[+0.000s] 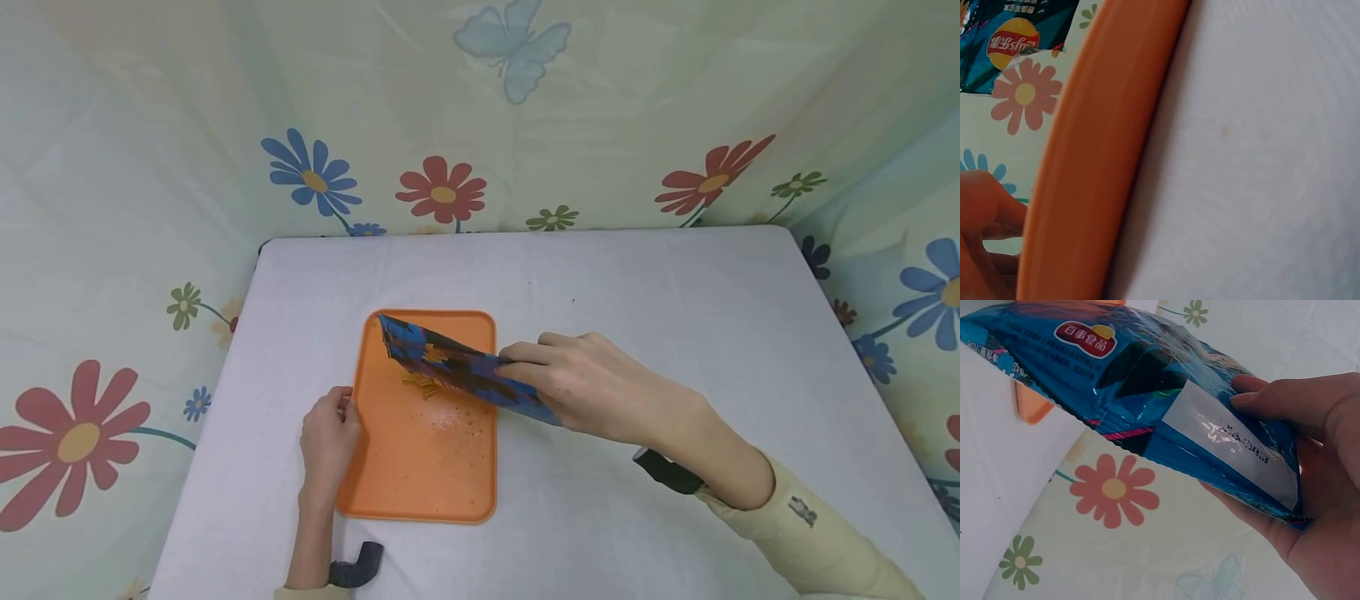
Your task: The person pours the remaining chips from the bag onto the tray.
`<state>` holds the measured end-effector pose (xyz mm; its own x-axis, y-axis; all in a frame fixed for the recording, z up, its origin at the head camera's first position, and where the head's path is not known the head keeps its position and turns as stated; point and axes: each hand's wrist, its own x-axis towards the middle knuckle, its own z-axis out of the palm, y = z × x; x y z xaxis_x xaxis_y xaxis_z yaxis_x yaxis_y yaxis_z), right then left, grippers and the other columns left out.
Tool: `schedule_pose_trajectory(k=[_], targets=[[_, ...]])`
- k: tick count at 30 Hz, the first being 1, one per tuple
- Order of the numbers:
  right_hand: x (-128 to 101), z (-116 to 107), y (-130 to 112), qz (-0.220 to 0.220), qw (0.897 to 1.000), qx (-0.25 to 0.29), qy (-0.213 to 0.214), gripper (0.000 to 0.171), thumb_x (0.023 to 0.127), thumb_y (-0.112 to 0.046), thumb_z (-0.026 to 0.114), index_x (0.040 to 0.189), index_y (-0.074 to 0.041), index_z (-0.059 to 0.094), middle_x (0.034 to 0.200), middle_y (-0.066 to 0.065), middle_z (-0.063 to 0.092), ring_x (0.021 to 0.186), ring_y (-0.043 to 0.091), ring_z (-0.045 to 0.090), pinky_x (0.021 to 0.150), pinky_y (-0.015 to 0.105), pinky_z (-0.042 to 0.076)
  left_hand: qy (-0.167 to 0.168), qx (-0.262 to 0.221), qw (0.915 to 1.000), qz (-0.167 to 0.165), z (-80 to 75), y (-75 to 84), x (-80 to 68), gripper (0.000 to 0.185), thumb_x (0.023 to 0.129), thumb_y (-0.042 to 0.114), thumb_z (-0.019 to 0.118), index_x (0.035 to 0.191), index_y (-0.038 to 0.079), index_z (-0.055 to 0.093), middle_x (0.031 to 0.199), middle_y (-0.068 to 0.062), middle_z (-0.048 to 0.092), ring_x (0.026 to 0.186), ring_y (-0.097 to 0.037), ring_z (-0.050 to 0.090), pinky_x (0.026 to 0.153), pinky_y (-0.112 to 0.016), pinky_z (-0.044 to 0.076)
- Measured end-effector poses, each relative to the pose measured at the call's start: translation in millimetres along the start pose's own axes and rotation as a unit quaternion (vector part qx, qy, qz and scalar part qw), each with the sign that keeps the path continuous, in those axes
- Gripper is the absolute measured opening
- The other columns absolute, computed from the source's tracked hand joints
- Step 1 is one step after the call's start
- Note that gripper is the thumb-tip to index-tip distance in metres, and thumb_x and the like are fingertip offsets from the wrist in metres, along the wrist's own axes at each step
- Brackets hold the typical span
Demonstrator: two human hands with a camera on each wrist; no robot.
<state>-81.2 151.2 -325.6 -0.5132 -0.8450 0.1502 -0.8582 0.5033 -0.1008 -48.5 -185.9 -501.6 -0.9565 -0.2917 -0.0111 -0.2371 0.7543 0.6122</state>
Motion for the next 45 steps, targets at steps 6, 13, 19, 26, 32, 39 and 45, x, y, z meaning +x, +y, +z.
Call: schedule_pose_trajectory(k=[6,13,19,26,32,39,45], targets=[[0.6,-1.4,-0.7,-0.001,1.0,-0.002,-0.004,0.035,0.085,-0.002,0.077,0.119,-0.01,0.075,0.122,0.002,0.072,0.082,0.015,0.063,0.054,0.019,0.044,0.002,0.0,1.0,-0.002,0.8,0.0,0.6,0.024,0.097,0.003,0.058,0.117,-0.005,0.07,0.093,-0.02,0.071,0.078,-0.03,0.067,0.062,-0.038,0.051],[1.3,-1.4,-1.0,0.001,1.0,-0.006,0.002,0.034,0.085,-0.002,0.078,0.118,-0.011,0.075,0.12,0.001,0.072,0.081,0.014,0.061,0.053,0.018,0.041,0.002,0.001,1.0,-0.003,1.3,-1.1,0.9,0.024,0.097,0.003,0.058,0.117,-0.004,0.07,0.094,-0.019,0.071,0.079,-0.03,0.068,0.064,-0.04,0.052],[2.2,-2.3,-1.4,0.001,1.0,-0.009,-0.004,0.036,0.083,-0.001,0.078,0.118,-0.011,0.075,0.119,0.0,0.072,0.08,0.014,0.06,0.051,0.018,0.038,-0.001,-0.002,1.0,-0.006,1.9,-1.9,1.6,0.024,0.098,0.003,0.058,0.118,-0.004,0.07,0.095,-0.019,0.072,0.081,-0.03,0.069,0.065,-0.042,0.053],[2.6,-2.9,-0.9,-0.003,1.0,-0.011,-0.005,0.034,0.083,-0.002,0.079,0.116,-0.011,0.075,0.117,0.001,0.073,0.078,0.013,0.06,0.051,0.017,0.038,-0.001,-0.002,1.0,-0.006,0.8,-0.3,1.1,0.024,0.098,0.004,0.057,0.118,-0.004,0.07,0.095,-0.019,0.071,0.081,-0.031,0.068,0.065,-0.041,0.053],[3.1,-6.1,-0.2,-0.006,1.0,0.007,-0.004,0.033,0.084,-0.003,0.079,0.115,-0.011,0.075,0.118,0.0,0.073,0.08,0.012,0.06,0.051,0.017,0.038,0.001,-0.003,1.0,-0.002,1.0,-0.4,1.0,0.024,0.098,0.004,0.058,0.117,-0.004,0.07,0.095,-0.02,0.072,0.08,-0.031,0.069,0.064,-0.04,0.053],[3.1,-10.5,1.3,-0.009,1.0,0.006,0.009,0.034,0.083,-0.001,0.08,0.116,-0.01,0.075,0.119,0.002,0.073,0.086,0.015,0.065,0.058,0.021,0.05,-0.002,-0.002,0.9999,-0.01,1.2,0.8,1.1,0.025,0.099,0.003,0.057,0.119,-0.004,0.07,0.096,-0.02,0.072,0.08,-0.03,0.069,0.065,-0.042,0.054],[2.7,-11.6,2.0,-0.003,1.0,0.009,0.005,0.034,0.083,-0.001,0.08,0.116,-0.009,0.076,0.118,0.003,0.073,0.086,0.015,0.065,0.059,0.023,0.052,-0.005,0.0,0.9999,-0.012,1.7,0.7,1.6,0.025,0.099,0.003,0.057,0.12,-0.004,0.069,0.096,-0.02,0.071,0.08,-0.03,0.068,0.065,-0.041,0.054]])
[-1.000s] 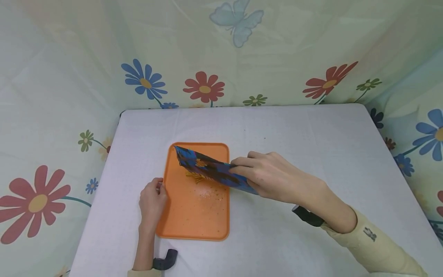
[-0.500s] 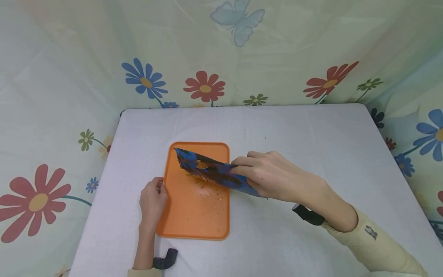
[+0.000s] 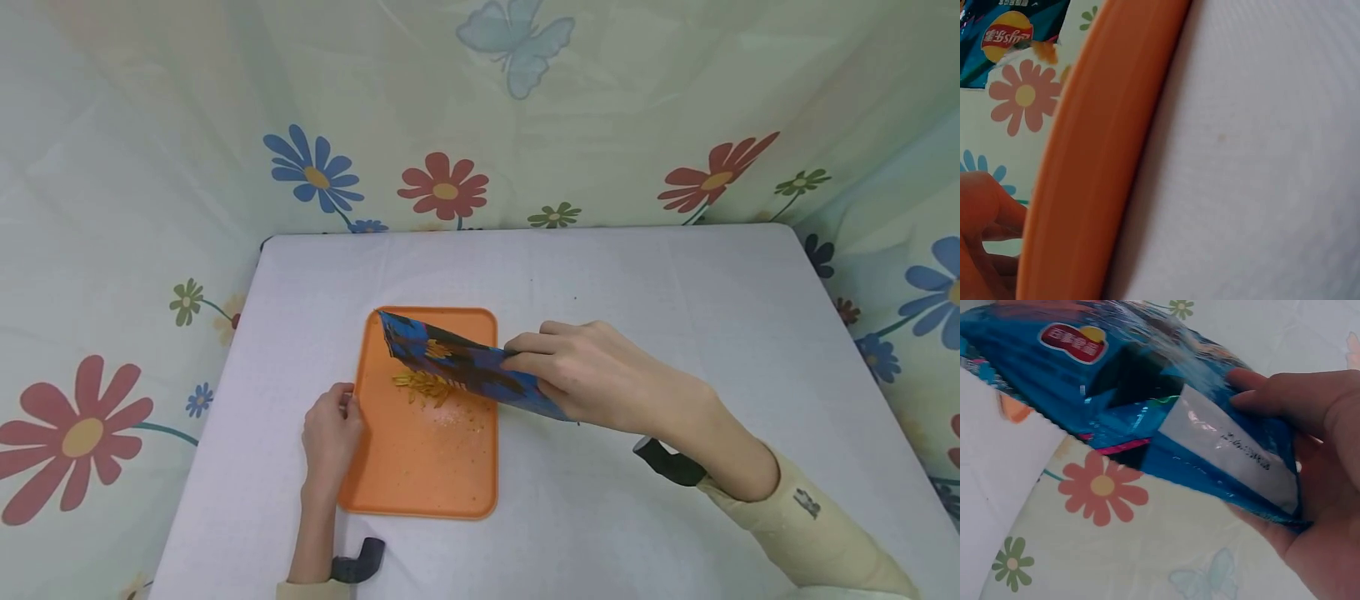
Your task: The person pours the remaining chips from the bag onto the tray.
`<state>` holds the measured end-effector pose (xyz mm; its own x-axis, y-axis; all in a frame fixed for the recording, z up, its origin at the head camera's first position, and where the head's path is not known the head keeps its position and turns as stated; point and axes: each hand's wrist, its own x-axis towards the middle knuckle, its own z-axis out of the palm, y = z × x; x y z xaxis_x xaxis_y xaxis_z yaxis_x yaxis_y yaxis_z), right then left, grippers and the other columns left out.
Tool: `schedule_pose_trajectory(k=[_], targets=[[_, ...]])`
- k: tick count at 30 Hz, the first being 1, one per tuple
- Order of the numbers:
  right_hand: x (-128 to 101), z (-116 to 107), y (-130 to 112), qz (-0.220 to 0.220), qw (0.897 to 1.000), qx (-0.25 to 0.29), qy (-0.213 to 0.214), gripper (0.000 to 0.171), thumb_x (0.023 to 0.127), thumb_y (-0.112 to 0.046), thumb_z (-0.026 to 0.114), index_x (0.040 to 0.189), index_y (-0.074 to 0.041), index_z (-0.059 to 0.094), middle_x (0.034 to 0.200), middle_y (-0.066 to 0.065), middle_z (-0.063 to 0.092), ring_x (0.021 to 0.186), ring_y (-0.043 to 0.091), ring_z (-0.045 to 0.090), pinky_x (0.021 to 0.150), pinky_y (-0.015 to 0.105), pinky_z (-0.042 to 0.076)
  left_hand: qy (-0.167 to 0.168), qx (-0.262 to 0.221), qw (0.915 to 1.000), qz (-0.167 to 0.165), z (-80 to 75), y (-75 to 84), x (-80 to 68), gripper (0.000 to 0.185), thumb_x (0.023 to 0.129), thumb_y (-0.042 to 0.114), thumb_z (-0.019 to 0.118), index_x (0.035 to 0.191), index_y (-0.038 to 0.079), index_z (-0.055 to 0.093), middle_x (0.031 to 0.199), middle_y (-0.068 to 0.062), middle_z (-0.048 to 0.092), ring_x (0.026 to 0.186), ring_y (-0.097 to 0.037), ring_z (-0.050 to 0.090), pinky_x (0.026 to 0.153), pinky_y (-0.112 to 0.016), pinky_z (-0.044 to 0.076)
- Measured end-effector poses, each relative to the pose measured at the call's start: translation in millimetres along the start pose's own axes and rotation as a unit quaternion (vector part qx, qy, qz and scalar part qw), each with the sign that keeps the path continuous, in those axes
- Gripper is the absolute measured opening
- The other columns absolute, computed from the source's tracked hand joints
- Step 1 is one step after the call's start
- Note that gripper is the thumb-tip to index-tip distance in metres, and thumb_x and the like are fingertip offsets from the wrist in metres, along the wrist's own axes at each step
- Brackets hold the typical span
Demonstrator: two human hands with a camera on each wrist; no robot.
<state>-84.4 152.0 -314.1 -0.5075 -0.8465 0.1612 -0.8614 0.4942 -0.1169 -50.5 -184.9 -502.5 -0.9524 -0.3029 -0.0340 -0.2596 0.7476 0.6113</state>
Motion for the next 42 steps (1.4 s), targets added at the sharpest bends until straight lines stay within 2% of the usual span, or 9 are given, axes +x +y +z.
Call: schedule_pose_trajectory(k=[17,24,29,31,36,42], targets=[[-1.4,0.1,3.2,0.009,1.0,0.006,0.004,0.035,0.085,0.001,0.077,0.118,-0.009,0.075,0.12,0.004,0.073,0.089,0.016,0.067,0.06,0.024,0.052,0.002,-0.006,1.0,0.008,-2.4,1.2,-1.6,0.025,0.098,0.002,0.057,0.119,-0.005,0.069,0.095,-0.02,0.071,0.081,-0.031,0.068,0.067,-0.043,0.054],[-1.3,-0.1,3.1,0.013,1.0,0.01,-0.006,0.034,0.087,0.003,0.075,0.118,-0.009,0.075,0.12,0.004,0.073,0.086,0.014,0.065,0.056,0.019,0.047,0.005,-0.013,0.9998,0.016,-5.2,2.3,-4.1,0.024,0.097,0.0,0.057,0.118,-0.005,0.069,0.094,-0.02,0.071,0.08,-0.031,0.069,0.064,-0.043,0.054],[-1.2,-0.8,2.5,0.006,1.0,0.012,0.001,0.038,0.084,0.005,0.076,0.119,-0.009,0.075,0.12,0.003,0.073,0.086,0.014,0.064,0.057,0.02,0.048,0.004,-0.009,0.9999,0.011,-3.9,1.6,-2.9,0.024,0.098,0.001,0.057,0.119,-0.005,0.069,0.094,-0.02,0.071,0.08,-0.03,0.068,0.065,-0.04,0.053],[-1.1,-1.1,2.1,0.005,1.0,0.011,-0.001,0.037,0.083,0.005,0.077,0.118,-0.009,0.075,0.119,0.003,0.073,0.084,0.014,0.063,0.055,0.019,0.045,0.004,-0.009,0.9999,0.01,-3.3,1.1,-2.4,0.024,0.098,0.001,0.057,0.119,-0.005,0.069,0.094,-0.019,0.071,0.08,-0.03,0.068,0.066,-0.04,0.052],[-1.0,-1.3,1.6,0.009,1.0,0.009,-0.009,0.033,0.085,0.002,0.077,0.116,-0.009,0.076,0.118,0.003,0.074,0.082,0.013,0.063,0.053,0.017,0.042,0.007,-0.011,0.9998,0.014,-2.8,0.2,-2.9,0.024,0.098,0.001,0.057,0.118,-0.004,0.07,0.095,-0.02,0.072,0.082,-0.031,0.069,0.067,-0.044,0.054],[-0.9,-2.6,2.1,0.01,1.0,0.007,-0.006,0.033,0.085,0.001,0.077,0.117,-0.009,0.076,0.118,0.004,0.073,0.084,0.014,0.064,0.055,0.018,0.046,0.007,-0.011,0.9998,0.012,-2.6,-0.3,-2.3,0.025,0.097,0.002,0.057,0.118,-0.004,0.07,0.096,-0.019,0.072,0.082,-0.031,0.07,0.067,-0.045,0.054]])
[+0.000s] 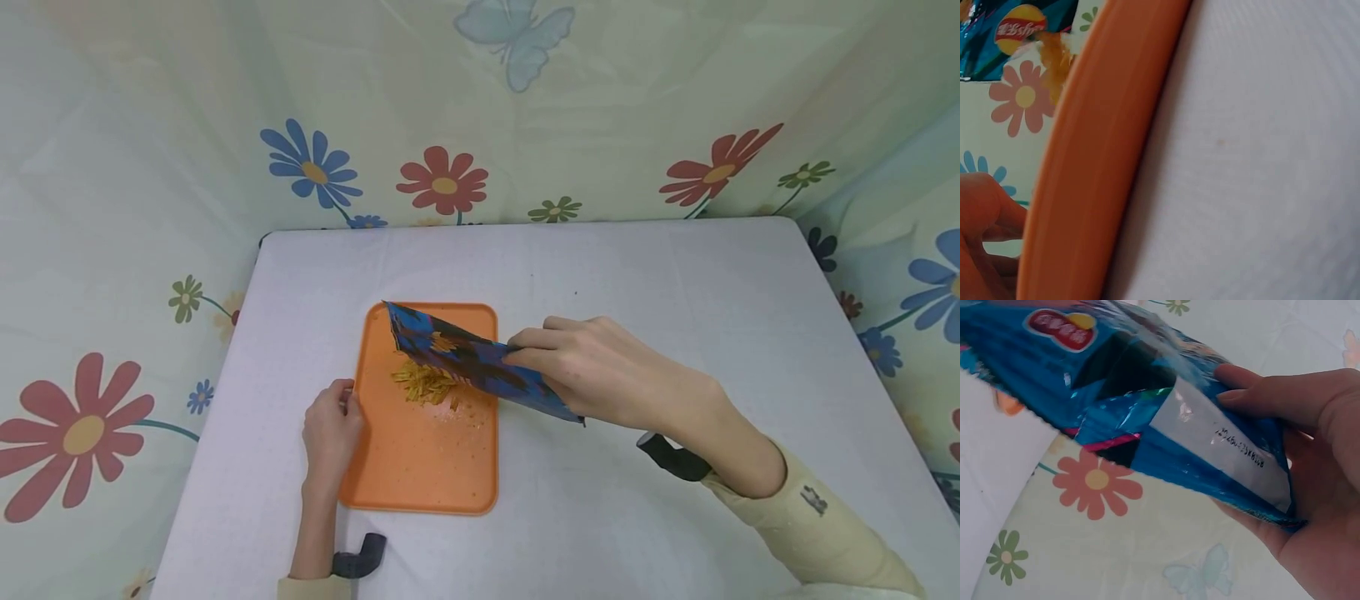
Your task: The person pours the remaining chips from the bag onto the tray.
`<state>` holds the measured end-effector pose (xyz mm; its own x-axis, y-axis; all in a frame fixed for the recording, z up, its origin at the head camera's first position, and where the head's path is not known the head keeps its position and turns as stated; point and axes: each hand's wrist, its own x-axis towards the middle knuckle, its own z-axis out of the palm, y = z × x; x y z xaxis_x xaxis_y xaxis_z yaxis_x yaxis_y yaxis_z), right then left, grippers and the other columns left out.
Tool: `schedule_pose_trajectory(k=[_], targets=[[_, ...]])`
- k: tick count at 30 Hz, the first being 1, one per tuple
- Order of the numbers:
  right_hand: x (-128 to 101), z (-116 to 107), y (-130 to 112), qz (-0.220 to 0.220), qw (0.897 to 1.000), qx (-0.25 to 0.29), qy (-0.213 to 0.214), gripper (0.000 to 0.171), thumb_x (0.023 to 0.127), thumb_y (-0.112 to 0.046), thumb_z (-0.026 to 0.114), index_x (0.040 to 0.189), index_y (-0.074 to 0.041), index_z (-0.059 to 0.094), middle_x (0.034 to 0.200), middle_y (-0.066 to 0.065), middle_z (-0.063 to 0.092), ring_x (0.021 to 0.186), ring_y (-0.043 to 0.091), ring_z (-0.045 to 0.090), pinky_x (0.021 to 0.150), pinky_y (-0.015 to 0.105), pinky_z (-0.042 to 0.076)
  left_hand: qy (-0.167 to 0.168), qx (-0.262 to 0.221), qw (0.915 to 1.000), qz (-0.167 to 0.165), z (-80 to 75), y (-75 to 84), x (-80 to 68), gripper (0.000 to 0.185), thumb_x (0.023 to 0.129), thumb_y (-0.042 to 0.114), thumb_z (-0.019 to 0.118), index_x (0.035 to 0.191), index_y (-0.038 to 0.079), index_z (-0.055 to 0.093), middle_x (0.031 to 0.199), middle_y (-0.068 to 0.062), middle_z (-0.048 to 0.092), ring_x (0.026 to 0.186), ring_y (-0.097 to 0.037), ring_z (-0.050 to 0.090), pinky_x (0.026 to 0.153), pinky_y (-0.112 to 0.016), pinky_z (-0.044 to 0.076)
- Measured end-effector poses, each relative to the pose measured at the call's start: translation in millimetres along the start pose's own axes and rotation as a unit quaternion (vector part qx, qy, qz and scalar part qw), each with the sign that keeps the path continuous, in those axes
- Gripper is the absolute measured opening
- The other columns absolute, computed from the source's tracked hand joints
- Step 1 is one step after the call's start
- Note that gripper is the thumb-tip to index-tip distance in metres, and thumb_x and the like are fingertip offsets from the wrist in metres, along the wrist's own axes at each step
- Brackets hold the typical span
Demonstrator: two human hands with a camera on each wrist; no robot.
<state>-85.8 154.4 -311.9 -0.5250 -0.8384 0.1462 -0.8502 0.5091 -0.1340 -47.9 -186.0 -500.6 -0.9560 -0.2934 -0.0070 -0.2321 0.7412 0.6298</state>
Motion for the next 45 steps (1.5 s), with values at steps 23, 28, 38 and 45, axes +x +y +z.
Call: schedule_pose_trajectory(k=[23,28,38,45], targets=[[0.9,-1.1,3.4,-0.001,1.0,0.002,0.012,0.033,0.086,0.002,0.076,0.118,-0.008,0.075,0.118,0.005,0.073,0.089,0.017,0.068,0.059,0.024,0.052,-0.005,0.007,0.9999,-0.008,1.4,0.7,2.1,0.026,0.098,0.004,0.056,0.119,-0.003,0.069,0.096,-0.019,0.071,0.083,-0.031,0.069,0.069,-0.046,0.054],[-1.7,-3.9,5.1,-0.002,0.999,0.011,0.035,0.034,0.085,0.003,0.076,0.117,-0.007,0.075,0.119,0.004,0.073,0.09,0.016,0.068,0.06,0.024,0.053,-0.003,0.008,0.9999,-0.009,1.8,0.0,2.2,0.025,0.099,0.004,0.056,0.12,-0.003,0.069,0.095,-0.019,0.07,0.082,-0.031,0.068,0.069,-0.045,0.054],[-13.7,-6.5,10.2,0.027,0.996,0.033,0.074,0.039,0.082,0.006,0.078,0.118,-0.008,0.075,0.119,0.005,0.073,0.094,0.019,0.07,0.06,0.027,0.055,0.001,0.007,1.0,-0.007,1.0,-1.7,1.5,0.025,0.099,0.003,0.056,0.119,-0.003,0.069,0.096,-0.019,0.071,0.082,-0.031,0.068,0.069,-0.045,0.055],[-24.0,11.4,14.7,0.045,0.992,0.05,0.104,0.038,0.083,0.007,0.075,0.118,-0.008,0.076,0.119,0.009,0.074,0.099,0.023,0.072,0.057,0.025,0.052,0.001,0.002,1.0,-0.001,1.2,-2.1,0.9,0.025,0.098,0.004,0.057,0.118,-0.003,0.07,0.096,-0.02,0.072,0.083,-0.032,0.069,0.07,-0.047,0.055]])
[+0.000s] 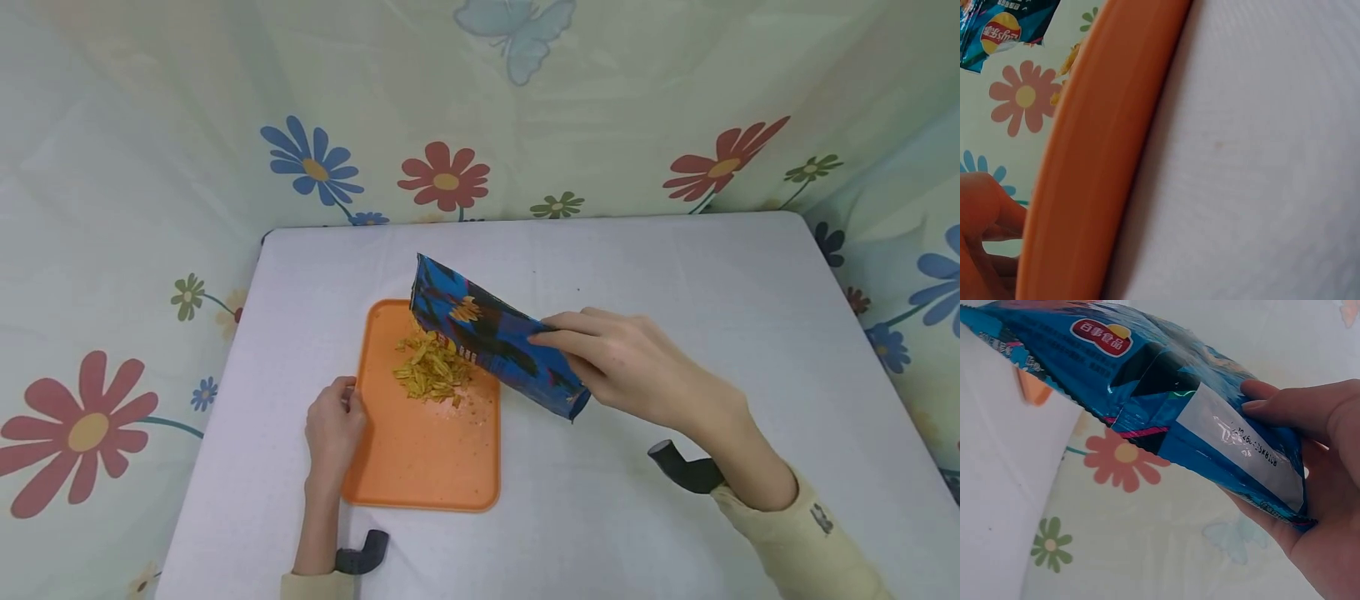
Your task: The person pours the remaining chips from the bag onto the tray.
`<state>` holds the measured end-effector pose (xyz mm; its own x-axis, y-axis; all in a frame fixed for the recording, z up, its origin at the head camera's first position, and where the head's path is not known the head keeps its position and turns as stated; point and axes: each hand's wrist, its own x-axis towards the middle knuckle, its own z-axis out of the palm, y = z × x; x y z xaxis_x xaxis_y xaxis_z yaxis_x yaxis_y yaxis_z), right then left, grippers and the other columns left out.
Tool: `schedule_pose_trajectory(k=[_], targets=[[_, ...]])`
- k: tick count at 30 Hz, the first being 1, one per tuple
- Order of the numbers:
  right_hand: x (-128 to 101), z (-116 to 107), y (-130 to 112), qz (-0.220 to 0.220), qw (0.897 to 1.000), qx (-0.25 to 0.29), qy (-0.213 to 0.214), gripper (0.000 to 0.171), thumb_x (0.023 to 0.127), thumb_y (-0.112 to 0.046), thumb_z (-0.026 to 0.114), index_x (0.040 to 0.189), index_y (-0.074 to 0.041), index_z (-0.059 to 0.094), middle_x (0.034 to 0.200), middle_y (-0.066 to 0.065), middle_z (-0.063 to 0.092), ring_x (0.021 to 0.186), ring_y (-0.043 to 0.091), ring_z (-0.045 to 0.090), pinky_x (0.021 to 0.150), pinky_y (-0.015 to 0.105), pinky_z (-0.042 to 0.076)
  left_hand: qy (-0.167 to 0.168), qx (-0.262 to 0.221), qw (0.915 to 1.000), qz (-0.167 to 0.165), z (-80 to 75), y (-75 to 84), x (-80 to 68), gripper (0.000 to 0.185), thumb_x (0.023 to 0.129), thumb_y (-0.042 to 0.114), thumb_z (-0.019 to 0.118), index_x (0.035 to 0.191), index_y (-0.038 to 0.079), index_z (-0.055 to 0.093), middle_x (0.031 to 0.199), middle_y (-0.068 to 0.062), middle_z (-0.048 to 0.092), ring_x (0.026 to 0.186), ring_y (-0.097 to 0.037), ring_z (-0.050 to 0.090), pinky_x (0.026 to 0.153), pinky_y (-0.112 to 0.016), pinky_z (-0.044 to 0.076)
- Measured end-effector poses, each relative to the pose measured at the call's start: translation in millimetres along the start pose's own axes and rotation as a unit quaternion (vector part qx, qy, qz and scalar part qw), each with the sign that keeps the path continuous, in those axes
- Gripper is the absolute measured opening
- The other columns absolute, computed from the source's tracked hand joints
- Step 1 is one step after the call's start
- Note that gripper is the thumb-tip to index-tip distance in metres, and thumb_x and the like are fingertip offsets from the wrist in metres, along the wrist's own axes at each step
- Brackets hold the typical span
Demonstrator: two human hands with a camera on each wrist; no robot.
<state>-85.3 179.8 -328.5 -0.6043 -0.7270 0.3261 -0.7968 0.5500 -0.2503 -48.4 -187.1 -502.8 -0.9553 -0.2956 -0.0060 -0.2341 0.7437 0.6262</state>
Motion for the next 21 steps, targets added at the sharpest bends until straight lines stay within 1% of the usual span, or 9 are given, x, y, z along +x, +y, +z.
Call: schedule_pose_trajectory(k=[3,6,7,9,12,15,19,21], targets=[[-6.6,8.4,3.4,0.008,1.0,0.012,0.017,0.037,0.083,0.008,0.075,0.117,-0.006,0.076,0.118,0.011,0.074,0.099,0.025,0.073,0.059,0.025,0.053,0.002,-0.001,1.0,-0.002,-0.2,0.8,0.4,0.025,0.098,0.004,0.057,0.118,-0.003,0.07,0.096,-0.019,0.072,0.082,-0.032,0.069,0.069,-0.046,0.055],[-13.4,15.7,6.0,0.023,0.999,0.025,0.03,0.037,0.082,0.008,0.075,0.117,-0.005,0.076,0.117,0.013,0.074,0.096,0.025,0.073,0.057,0.022,0.051,0.002,-0.002,1.0,-0.002,0.0,1.1,1.3,0.025,0.098,0.004,0.057,0.118,-0.003,0.07,0.095,-0.019,0.071,0.081,-0.031,0.069,0.068,-0.044,0.054],[-15.9,18.0,6.6,0.028,0.999,0.03,0.034,0.038,0.082,0.008,0.074,0.117,-0.005,0.076,0.117,0.014,0.074,0.095,0.024,0.073,0.055,0.02,0.048,0.003,-0.002,1.0,-0.001,0.2,1.0,1.5,0.025,0.098,0.004,0.057,0.118,-0.004,0.07,0.095,-0.019,0.071,0.081,-0.031,0.069,0.068,-0.044,0.054],[-21.2,22.3,7.4,0.039,0.998,0.042,0.041,0.039,0.082,0.009,0.074,0.118,-0.006,0.076,0.118,0.014,0.073,0.085,0.019,0.07,0.053,0.018,0.043,0.002,0.0,1.0,-0.001,0.4,0.6,1.7,0.025,0.098,0.004,0.057,0.118,-0.004,0.07,0.095,-0.019,0.072,0.081,-0.031,0.069,0.068,-0.044,0.054],[-29.1,28.3,8.5,0.058,0.995,0.056,0.051,0.04,0.082,0.009,0.074,0.119,-0.007,0.075,0.117,0.014,0.073,0.074,0.01,0.062,0.052,0.016,0.039,0.002,0.003,1.0,-0.001,0.6,0.0,1.5,0.025,0.098,0.004,0.057,0.118,-0.004,0.07,0.095,-0.019,0.072,0.081,-0.031,0.069,0.068,-0.045,0.054],[-35.3,33.6,8.7,0.083,0.992,0.078,0.062,0.042,0.082,0.011,0.074,0.12,-0.007,0.075,0.117,0.013,0.072,0.065,0.003,0.051,0.052,0.014,0.038,0.003,0.004,1.0,-0.002,1.1,-1.2,0.8,0.025,0.098,0.004,0.057,0.118,-0.003,0.071,0.094,-0.019,0.072,0.081,-0.031,0.07,0.069,-0.045,0.054],[-41.5,38.9,7.7,0.121,0.984,0.103,0.08,0.045,0.082,0.014,0.074,0.121,-0.007,0.075,0.119,0.014,0.072,0.066,0.001,0.05,0.052,0.012,0.037,0.005,0.002,1.0,0.001,1.4,-1.4,1.2,0.025,0.098,0.003,0.057,0.118,-0.004,0.07,0.095,-0.019,0.072,0.08,-0.031,0.07,0.068,-0.044,0.054],[-43.7,41.2,6.8,0.138,0.98,0.11,0.088,0.045,0.082,0.015,0.074,0.121,-0.008,0.075,0.116,0.012,0.073,0.064,0.001,0.049,0.05,0.013,0.037,0.005,0.0,1.0,0.001,1.2,-0.9,1.1,0.025,0.098,0.003,0.057,0.118,-0.004,0.071,0.095,-0.019,0.072,0.08,-0.03,0.07,0.068,-0.043,0.054]])
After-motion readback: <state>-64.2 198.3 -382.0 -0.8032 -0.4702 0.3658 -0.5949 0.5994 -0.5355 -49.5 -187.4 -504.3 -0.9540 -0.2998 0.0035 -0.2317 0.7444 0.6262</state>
